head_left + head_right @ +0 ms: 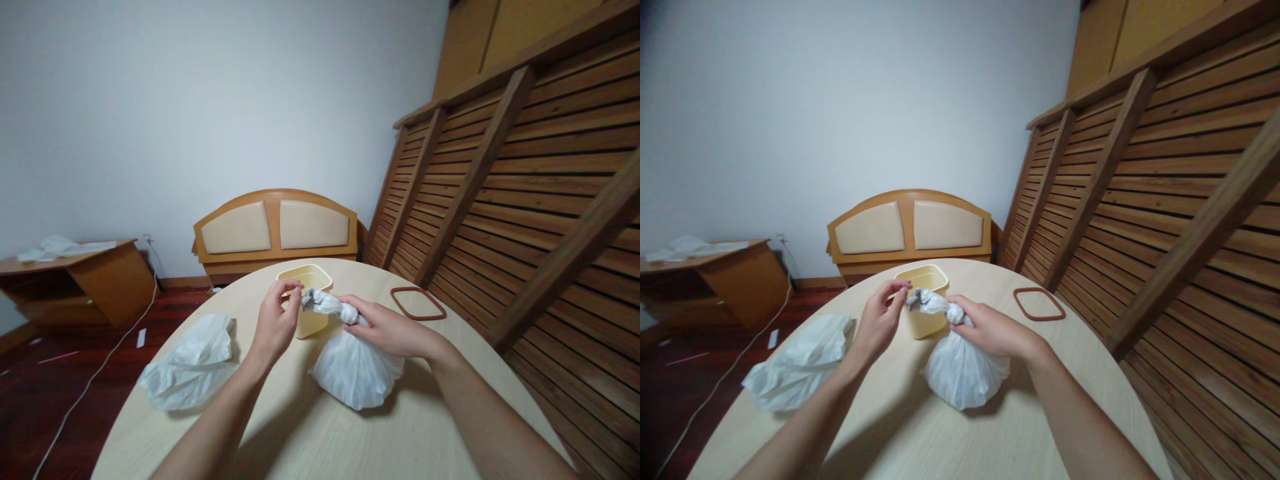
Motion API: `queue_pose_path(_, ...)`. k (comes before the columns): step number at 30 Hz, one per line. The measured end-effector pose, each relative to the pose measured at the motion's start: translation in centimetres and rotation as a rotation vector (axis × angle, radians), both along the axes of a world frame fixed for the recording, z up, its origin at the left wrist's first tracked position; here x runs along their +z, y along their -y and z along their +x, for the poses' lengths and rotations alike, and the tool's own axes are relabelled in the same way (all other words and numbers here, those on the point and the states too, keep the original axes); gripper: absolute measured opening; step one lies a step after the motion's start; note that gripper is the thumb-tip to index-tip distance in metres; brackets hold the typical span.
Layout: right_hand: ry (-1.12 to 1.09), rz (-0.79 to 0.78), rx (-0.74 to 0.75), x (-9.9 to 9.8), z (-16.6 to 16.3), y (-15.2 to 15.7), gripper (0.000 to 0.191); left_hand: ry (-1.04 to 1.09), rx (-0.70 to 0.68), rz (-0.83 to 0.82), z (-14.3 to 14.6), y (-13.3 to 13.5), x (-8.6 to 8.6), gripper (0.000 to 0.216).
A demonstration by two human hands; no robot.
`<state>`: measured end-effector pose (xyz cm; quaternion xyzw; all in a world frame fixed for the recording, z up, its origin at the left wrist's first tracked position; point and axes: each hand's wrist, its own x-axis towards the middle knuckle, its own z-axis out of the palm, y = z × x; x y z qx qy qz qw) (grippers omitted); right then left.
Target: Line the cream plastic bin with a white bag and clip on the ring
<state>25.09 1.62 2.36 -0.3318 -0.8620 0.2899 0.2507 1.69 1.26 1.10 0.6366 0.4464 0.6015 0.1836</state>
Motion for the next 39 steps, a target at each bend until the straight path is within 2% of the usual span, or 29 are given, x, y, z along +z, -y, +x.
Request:
queue_pose_path(3, 0.011, 0.021, -0.072, 0.4, 1.7, -0.6, 0.043, -0.264, 0.081, 0.110, -0.3, -0.3, -0.9, 0.023)
queue_pose_path(6, -0.009, 0.067, -0.178, 0.5, 3.1, -1.2, 0.044, -0.443, 0.105, 0.114, -0.8, -1.0, -2.4, 0.024)
queue_pose_path(10, 0.021, 0.112, -0.304, -0.3, 4.4, -2.1, 0.042, -0.526, 0.095, 0.101, -1.1, -1.8, -3.8, 0.028)
queue_pose_path(14, 0.092, 0.099, -0.378, -1.5, 5.1, -2.8, 0.049, -0.517, 0.114, 0.105, -1.2, -2.2, -4.0, 0.027)
queue_pose_path(16, 0.171, 0.093, -0.398, -1.9, 5.2, -2.8, 0.058, -0.514, 0.115, 0.102, -1.2, -2.2, -3.9, 0.026)
queue_pose_path(20, 0.369, 0.046, -0.435, -2.0, 4.6, -2.1, 0.091, -0.503, 0.121, 0.102, -1.4, -2.1, -3.6, 0.026)
queue_pose_path(24, 0.438, -0.036, -0.308, -2.2, 3.4, -1.1, 0.118, -0.513, 0.128, 0.100, -1.5, -1.9, -3.3, 0.026)
queue_pose_path(26, 0.470, -0.080, -0.280, -2.5, 2.7, -0.8, 0.124, -0.525, 0.129, 0.097, -1.5, -1.9, -3.2, 0.025)
queue_pose_path(29, 0.607, -0.142, -0.288, -2.6, 1.5, -0.6, 0.123, -0.539, 0.142, 0.101, -1.4, -1.8, -3.1, 0.024)
queue_pose_path(33, 0.699, -0.094, -0.309, -2.2, 0.6, -0.5, 0.107, -0.556, 0.153, 0.097, -1.4, -1.8, -3.2, 0.023)
queue_pose_path(36, 0.719, -0.082, -0.369, -2.0, 0.9, -0.6, 0.091, -0.558, 0.155, 0.087, -1.4, -1.8, -3.2, 0.023)
queue_pose_path(39, 0.756, -0.124, -0.431, -2.0, 2.0, -1.0, 0.082, -0.565, 0.154, 0.076, -1.4, -1.9, -3.3, 0.023)
